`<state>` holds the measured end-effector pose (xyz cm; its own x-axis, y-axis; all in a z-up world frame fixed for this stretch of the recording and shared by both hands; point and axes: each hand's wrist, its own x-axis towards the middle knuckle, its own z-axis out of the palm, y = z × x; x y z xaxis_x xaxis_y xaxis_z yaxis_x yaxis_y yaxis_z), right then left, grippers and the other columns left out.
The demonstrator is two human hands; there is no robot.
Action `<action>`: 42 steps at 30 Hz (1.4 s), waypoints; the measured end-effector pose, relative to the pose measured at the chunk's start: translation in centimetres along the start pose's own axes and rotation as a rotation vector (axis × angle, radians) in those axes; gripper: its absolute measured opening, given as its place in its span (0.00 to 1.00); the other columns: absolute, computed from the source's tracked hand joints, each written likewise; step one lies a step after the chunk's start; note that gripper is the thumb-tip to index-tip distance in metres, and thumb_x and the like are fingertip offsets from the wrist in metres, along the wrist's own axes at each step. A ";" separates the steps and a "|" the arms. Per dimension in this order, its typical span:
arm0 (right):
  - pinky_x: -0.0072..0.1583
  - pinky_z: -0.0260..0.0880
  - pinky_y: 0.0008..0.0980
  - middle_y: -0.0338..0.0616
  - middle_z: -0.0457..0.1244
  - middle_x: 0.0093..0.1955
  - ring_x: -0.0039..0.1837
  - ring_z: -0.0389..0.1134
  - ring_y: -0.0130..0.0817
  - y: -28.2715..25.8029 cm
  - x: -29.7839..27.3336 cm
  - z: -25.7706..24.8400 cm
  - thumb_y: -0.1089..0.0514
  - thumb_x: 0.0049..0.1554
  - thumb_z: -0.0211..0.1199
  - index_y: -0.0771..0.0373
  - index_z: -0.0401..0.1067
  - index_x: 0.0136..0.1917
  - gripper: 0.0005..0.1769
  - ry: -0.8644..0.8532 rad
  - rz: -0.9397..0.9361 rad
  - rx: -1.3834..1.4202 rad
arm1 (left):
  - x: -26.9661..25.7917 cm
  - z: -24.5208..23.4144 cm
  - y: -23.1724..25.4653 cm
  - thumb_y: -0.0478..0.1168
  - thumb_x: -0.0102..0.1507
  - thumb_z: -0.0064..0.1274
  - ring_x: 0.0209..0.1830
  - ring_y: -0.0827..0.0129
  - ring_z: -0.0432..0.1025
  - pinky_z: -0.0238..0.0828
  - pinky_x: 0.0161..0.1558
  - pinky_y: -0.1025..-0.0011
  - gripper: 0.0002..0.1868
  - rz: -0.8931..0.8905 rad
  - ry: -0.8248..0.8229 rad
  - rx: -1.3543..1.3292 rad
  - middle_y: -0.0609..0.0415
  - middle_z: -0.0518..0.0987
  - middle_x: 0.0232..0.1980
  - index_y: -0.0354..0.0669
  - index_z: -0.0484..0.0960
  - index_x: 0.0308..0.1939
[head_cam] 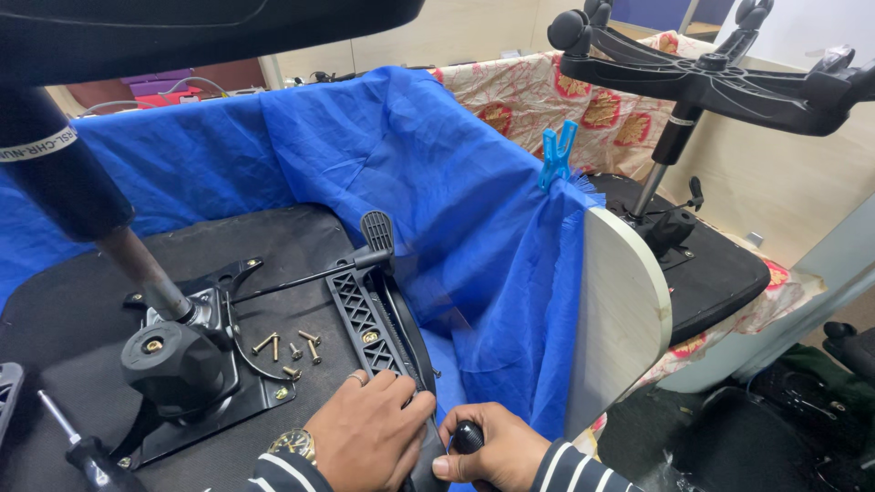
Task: The person uses a screwdriver to tighten screws into a black plastic chair base, securing a side rail and stabilizing the central column. The person repeatedly aligns and fastens screws at multiple points on the base while holding the frame steady.
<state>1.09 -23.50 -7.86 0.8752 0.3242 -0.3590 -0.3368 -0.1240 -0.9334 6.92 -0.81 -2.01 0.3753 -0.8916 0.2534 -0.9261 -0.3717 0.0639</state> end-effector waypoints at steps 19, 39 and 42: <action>0.27 0.55 0.26 0.35 0.58 0.26 0.24 0.57 0.24 -2.0 -1.1 0.7 0.57 0.52 0.75 0.60 0.68 0.42 0.15 0.012 0.078 -0.035 | -0.4 -0.8 1.4 0.48 0.64 0.51 0.33 0.60 0.74 0.65 0.37 0.57 0.11 -0.086 -0.030 0.013 0.54 0.75 0.33 0.46 0.76 0.45; 0.28 0.56 0.26 0.37 0.60 0.27 0.24 0.58 0.25 -0.5 -0.6 0.6 0.58 0.52 0.75 0.63 0.71 0.46 0.14 0.040 0.060 0.022 | -0.2 -1.1 2.3 0.48 0.65 0.48 0.28 0.55 0.77 0.69 0.34 0.55 0.12 -0.229 -0.061 0.030 0.49 0.81 0.30 0.44 0.77 0.39; 0.27 0.56 0.26 0.37 0.60 0.26 0.23 0.58 0.25 -0.7 -0.7 0.7 0.59 0.52 0.74 0.63 0.71 0.47 0.14 0.042 0.064 0.024 | -0.1 -0.9 2.1 0.50 0.68 0.47 0.26 0.56 0.77 0.69 0.33 0.55 0.14 -0.214 -0.054 0.068 0.50 0.81 0.29 0.45 0.77 0.37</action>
<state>0.49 -22.96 -6.95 0.8653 0.2771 -0.4177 -0.4000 -0.1207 -0.9085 4.87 -1.26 -1.04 0.5659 -0.8025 0.1890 -0.8213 -0.5687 0.0445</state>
